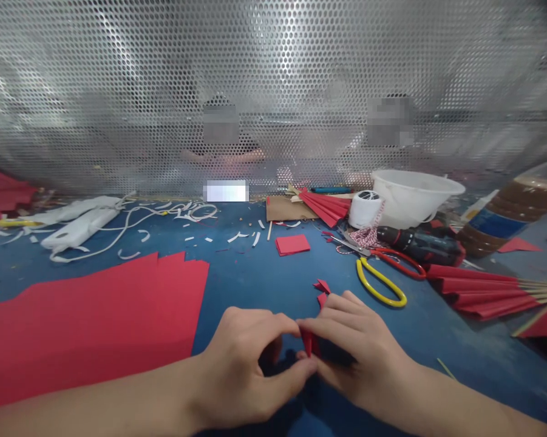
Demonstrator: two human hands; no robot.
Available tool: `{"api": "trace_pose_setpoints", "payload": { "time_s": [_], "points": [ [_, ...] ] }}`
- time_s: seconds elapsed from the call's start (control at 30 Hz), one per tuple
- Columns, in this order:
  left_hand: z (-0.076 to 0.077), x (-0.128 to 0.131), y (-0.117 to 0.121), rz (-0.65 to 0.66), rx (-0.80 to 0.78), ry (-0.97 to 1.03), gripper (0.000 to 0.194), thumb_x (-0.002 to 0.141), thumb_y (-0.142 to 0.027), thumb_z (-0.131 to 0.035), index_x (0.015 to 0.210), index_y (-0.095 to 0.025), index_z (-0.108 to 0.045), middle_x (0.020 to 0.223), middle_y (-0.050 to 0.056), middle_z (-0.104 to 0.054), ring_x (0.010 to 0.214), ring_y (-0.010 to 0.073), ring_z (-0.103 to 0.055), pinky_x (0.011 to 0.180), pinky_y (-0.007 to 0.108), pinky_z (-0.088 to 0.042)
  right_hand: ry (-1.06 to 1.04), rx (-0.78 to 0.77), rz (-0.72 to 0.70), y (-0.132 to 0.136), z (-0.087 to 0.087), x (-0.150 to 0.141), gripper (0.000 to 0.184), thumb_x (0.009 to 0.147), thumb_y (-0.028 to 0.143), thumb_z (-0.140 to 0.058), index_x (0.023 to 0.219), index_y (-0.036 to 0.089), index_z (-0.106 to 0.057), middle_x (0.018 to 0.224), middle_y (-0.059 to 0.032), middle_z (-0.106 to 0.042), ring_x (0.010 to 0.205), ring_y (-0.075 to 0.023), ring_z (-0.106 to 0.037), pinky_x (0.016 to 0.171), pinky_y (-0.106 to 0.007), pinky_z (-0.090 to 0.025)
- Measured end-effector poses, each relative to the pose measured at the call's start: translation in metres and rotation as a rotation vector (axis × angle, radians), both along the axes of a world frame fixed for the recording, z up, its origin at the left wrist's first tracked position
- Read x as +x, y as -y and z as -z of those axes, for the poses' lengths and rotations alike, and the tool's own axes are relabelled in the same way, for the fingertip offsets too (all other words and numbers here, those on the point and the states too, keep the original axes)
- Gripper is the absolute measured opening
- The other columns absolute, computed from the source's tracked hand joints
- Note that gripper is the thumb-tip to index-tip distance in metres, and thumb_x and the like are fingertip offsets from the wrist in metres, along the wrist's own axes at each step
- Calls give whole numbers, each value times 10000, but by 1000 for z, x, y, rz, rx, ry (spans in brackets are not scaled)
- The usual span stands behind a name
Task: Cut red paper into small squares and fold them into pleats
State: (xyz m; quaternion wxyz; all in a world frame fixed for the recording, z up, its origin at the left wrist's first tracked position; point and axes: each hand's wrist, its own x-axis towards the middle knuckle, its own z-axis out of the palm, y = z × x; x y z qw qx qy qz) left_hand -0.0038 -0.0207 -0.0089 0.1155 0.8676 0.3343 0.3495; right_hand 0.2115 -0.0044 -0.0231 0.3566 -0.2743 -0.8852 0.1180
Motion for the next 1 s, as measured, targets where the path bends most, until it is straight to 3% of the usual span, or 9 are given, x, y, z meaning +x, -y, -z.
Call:
{"api": "trace_pose_setpoints", "payload": {
  "time_s": [0.17, 0.33, 0.43, 0.53, 0.67, 0.8, 0.9, 1.0],
  "points": [
    [2, 0, -1, 14, -19, 7, 71, 870, -174, -628, 940, -164, -629, 602, -46, -605, 488, 96, -536, 520, 243, -381, -63, -10, -40, 2, 2, 1, 388, 889, 85, -597, 1252, 213, -545, 882, -16, -701, 769, -173, -568, 815, -334, -477],
    [0, -1, -2, -2, -104, 16, 114, 920, -176, -533, 871, -168, -636, 600, -31, -603, 498, 97, -524, 537, 233, -383, -66, -129, -2, 8, -1, 5, 495, 873, 91, -572, 1330, 258, -483, 1030, -24, -700, 958, -182, -650, 983, -336, -483],
    [-6, -1, -6, 27, -271, 36, 240, 972, -227, -443, 864, -158, -646, 580, -30, -562, 497, 97, -498, 536, 227, -387, -78, -213, -27, 8, -4, 7, 486, 898, 98, -547, 1338, 290, -470, 1073, -17, -699, 955, -162, -674, 935, -294, -516],
    [-10, 0, -11, 86, -535, 41, 313, 1000, -293, -405, 876, -150, -654, 563, -35, -531, 493, 94, -479, 509, 212, -372, -100, -288, -16, 8, -5, 6, 441, 923, 132, -561, 1326, 294, -485, 1054, -10, -708, 910, -152, -687, 869, -276, -540],
    [-7, 1, -16, 75, -783, 78, 256, 924, -380, -587, 816, -151, -620, 543, -64, -482, 469, 73, -417, 458, 182, -318, -112, -407, -41, 5, -9, 6, 410, 934, 161, -576, 1322, 263, -492, 936, 8, -704, 833, -139, -680, 848, -281, -545],
    [-1, 1, -18, -35, -777, 94, 365, 921, -396, -600, 654, -151, -556, 500, -76, -412, 451, 57, -335, 441, 176, -262, -28, -364, -89, -13, -17, 19, 484, 870, 88, -592, 1322, 242, -511, 1143, -45, -672, 1024, -174, -639, 939, -335, -521],
    [0, 2, -17, -7, -703, -9, 363, 925, -361, -602, 631, -150, -578, 489, -73, -413, 453, 59, -339, 455, 184, -271, 178, -229, -128, -33, -22, 33, 369, 816, 52, -629, 1141, 227, -648, 1183, -64, -654, 1158, -229, -564, 1026, -418, -459],
    [0, 3, -14, 44, -518, -153, 317, 878, -322, -669, 620, -156, -593, 517, -53, -484, 494, 73, -422, 494, 197, -297, 270, -144, -125, -44, -23, 41, 199, 856, 121, -660, 1027, 217, -693, 1115, -71, -675, 1136, -244, -566, 999, -437, -464]
  ]
}}
